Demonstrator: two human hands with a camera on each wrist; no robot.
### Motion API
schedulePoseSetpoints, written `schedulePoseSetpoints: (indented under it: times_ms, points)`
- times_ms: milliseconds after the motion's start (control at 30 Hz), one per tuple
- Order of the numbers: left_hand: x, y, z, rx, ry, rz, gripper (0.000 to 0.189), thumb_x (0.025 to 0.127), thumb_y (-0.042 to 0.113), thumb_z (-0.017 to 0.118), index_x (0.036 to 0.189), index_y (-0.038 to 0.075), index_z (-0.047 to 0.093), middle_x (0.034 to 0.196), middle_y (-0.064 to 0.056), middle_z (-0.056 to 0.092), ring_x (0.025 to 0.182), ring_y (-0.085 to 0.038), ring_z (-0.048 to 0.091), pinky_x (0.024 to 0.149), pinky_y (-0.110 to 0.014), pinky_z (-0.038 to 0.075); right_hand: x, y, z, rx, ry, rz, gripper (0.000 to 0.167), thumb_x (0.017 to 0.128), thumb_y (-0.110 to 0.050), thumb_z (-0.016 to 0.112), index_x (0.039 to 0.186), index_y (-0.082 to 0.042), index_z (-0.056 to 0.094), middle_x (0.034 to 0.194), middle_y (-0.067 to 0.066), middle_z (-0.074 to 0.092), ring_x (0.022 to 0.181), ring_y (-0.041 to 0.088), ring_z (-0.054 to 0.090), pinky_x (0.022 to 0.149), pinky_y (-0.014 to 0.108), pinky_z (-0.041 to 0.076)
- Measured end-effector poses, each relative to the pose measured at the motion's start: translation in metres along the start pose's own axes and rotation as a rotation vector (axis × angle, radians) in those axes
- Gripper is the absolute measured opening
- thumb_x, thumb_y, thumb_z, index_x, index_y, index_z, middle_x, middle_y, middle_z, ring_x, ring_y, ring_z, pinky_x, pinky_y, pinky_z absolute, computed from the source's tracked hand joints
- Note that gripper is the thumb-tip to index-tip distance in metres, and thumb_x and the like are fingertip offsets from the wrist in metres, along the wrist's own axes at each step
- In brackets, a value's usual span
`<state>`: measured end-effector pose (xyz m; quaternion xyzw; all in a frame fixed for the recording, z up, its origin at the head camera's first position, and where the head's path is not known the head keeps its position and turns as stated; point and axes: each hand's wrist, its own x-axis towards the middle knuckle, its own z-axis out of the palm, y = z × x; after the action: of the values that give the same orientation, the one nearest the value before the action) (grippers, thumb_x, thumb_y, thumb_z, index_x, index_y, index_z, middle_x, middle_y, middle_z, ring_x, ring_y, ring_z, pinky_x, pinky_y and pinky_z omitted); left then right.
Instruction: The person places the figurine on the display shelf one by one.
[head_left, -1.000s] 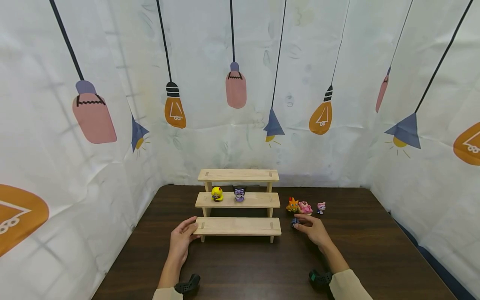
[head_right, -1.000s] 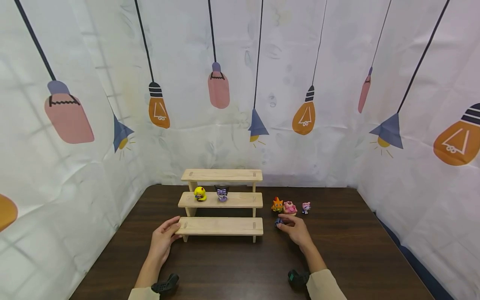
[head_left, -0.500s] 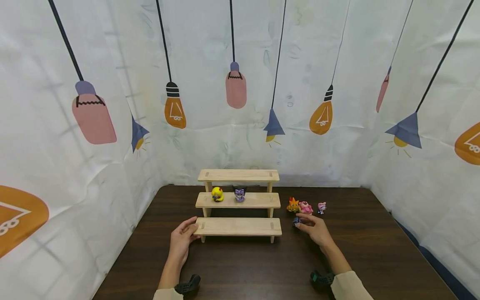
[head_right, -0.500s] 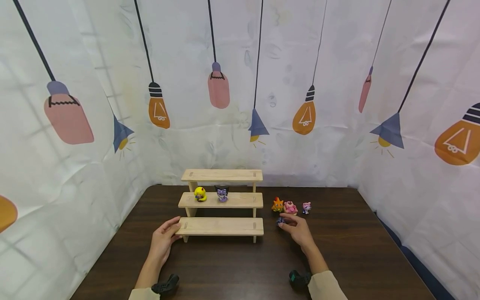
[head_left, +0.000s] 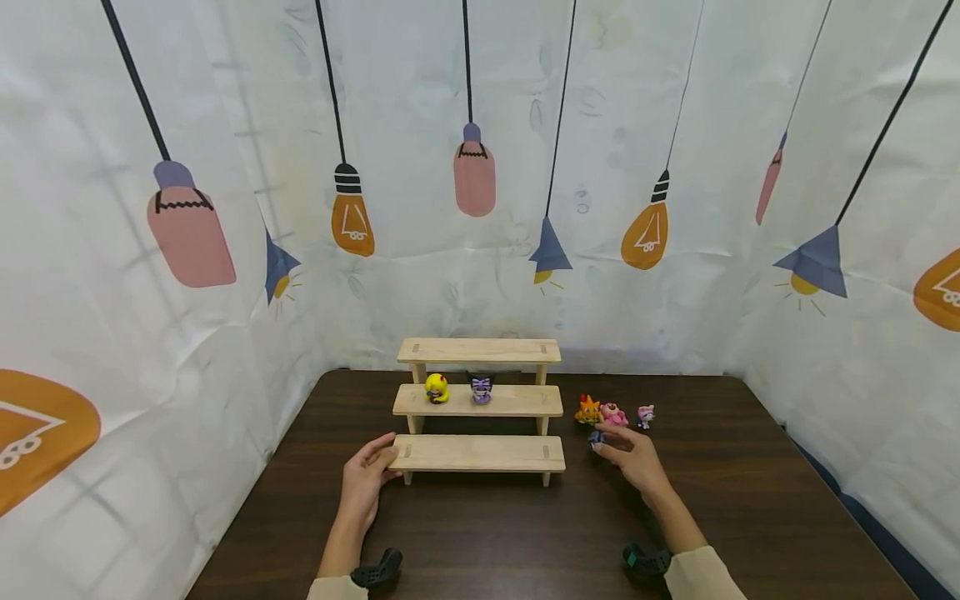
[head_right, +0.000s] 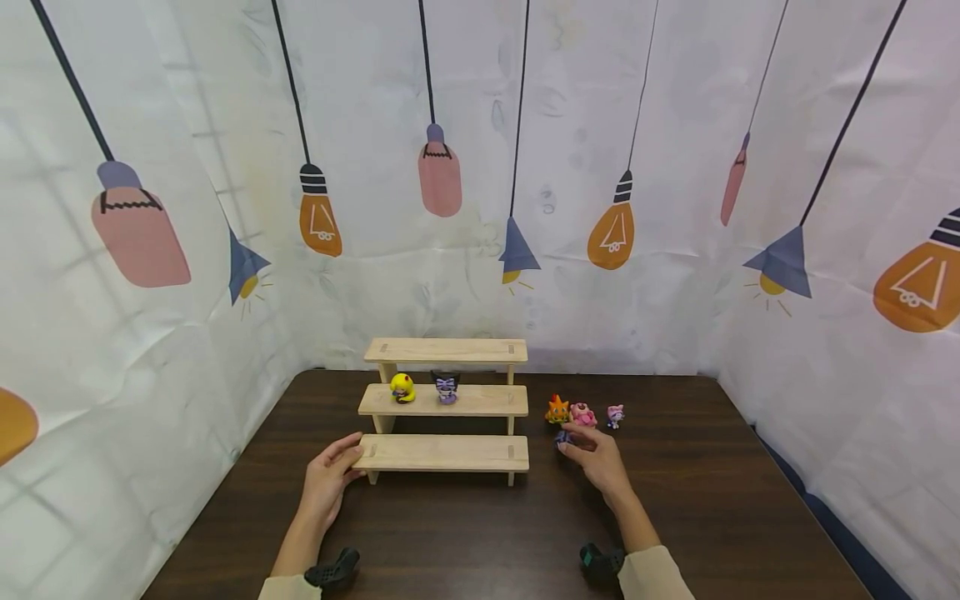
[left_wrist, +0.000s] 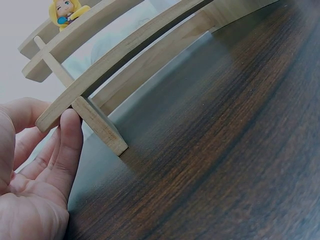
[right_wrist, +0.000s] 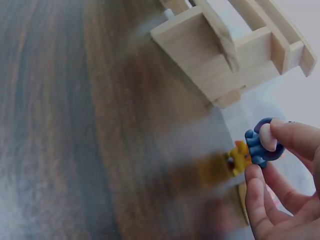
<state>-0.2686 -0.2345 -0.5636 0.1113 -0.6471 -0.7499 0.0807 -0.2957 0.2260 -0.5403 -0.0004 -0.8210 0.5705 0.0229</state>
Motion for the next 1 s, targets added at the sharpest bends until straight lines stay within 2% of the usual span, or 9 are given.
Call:
schedulePoseSetpoints:
  times_ms: [167,400,700,933,1000]
  points:
    - [-0.001,0.000,0.000,0.001,-0.004,-0.001,0.042,0.100,0.013,0.066,0.139,0.000,0.060,0.104,0.008,0.071,0.085,-0.010,0.068,0.072,-0.025,0.061,0.000,-0.007,-0.001,-0.010,-0.007,-0.031,0.046,0.092,-0.022,0.078,0.133,-0.005,0.067,0.131,0.023,0.065,0.114,0.032,0.066,0.077,0.031,0.056]
    - [-0.001,0.000,0.000,-0.003,-0.004,0.000,0.042,0.100,0.013,0.066,0.140,0.000,0.059,0.105,0.008,0.071,0.085,-0.010,0.068,0.072,-0.025,0.061,0.001,-0.019,-0.003,-0.035,-0.020,-0.069,0.047,0.093,-0.027,0.077,0.135,-0.009,0.067,0.130,0.017,0.065,0.118,0.034,0.064,0.091,0.037,0.058]
    - [-0.003,0.002,0.000,0.000,-0.005,0.012,0.043,0.100,0.014,0.066,0.140,-0.002,0.058,0.107,0.005,0.071,0.085,-0.009,0.068,0.071,-0.025,0.060,-0.001,-0.045,-0.001,0.006,-0.038,-0.105,0.045,0.093,-0.028,0.077,0.134,-0.012,0.068,0.132,0.016,0.065,0.120,0.033,0.063,0.086,0.027,0.057]
    - [-0.005,0.004,0.001,-0.003,-0.013,0.024,0.046,0.101,0.014,0.066,0.142,-0.005,0.055,0.113,-0.002,0.070,0.086,-0.009,0.068,0.071,-0.024,0.060,-0.004,-0.061,0.001,0.003,-0.072,-0.160,0.046,0.094,-0.034,0.076,0.137,-0.021,0.067,0.135,0.012,0.064,0.129,0.037,0.060,0.098,0.044,0.056]
    - [-0.005,0.004,0.001,0.000,-0.010,0.030,0.047,0.101,0.015,0.067,0.142,-0.005,0.055,0.113,-0.002,0.071,0.085,-0.009,0.068,0.071,-0.025,0.060,-0.004,-0.065,0.002,-0.006,-0.073,-0.181,0.045,0.094,-0.034,0.075,0.137,-0.022,0.067,0.134,0.011,0.064,0.129,0.037,0.060,0.098,0.045,0.056]
